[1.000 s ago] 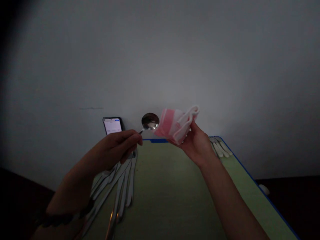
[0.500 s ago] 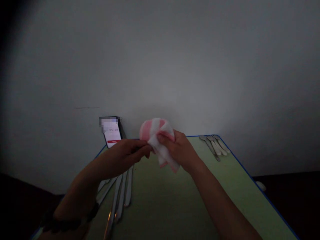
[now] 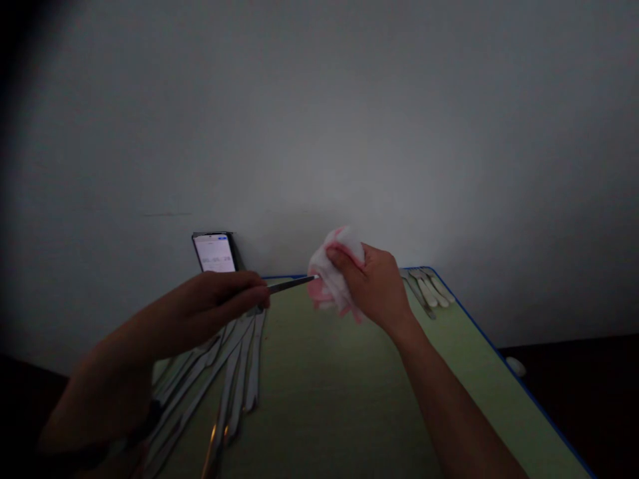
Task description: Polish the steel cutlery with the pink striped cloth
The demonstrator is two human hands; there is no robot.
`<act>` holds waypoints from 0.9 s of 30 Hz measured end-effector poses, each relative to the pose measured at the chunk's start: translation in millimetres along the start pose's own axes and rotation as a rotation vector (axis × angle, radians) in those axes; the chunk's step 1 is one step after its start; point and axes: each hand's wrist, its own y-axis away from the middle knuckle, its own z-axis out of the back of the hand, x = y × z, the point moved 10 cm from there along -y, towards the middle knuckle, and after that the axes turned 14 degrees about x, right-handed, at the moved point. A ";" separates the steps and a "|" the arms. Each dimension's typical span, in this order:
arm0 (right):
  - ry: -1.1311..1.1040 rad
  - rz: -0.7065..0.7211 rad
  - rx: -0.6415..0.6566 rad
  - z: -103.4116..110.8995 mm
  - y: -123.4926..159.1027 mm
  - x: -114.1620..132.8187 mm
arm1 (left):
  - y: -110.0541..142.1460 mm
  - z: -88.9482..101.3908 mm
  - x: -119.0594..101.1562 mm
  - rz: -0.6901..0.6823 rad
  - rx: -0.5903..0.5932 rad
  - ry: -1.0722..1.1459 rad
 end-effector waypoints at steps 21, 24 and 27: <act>-1.535 -0.229 -0.158 -72.7 -1.7 -62.7 | -33.7 -20.7 -50.9 0.043 -0.384 -0.350; -1.534 -0.213 -0.113 -76.5 -0.8 -54.5 | -35.5 -19.4 -47.0 0.045 -0.408 -0.335; -1.530 -0.195 -0.085 -79.7 -1.2 -50.5 | -36.6 -20.1 -42.8 0.036 -0.383 -0.320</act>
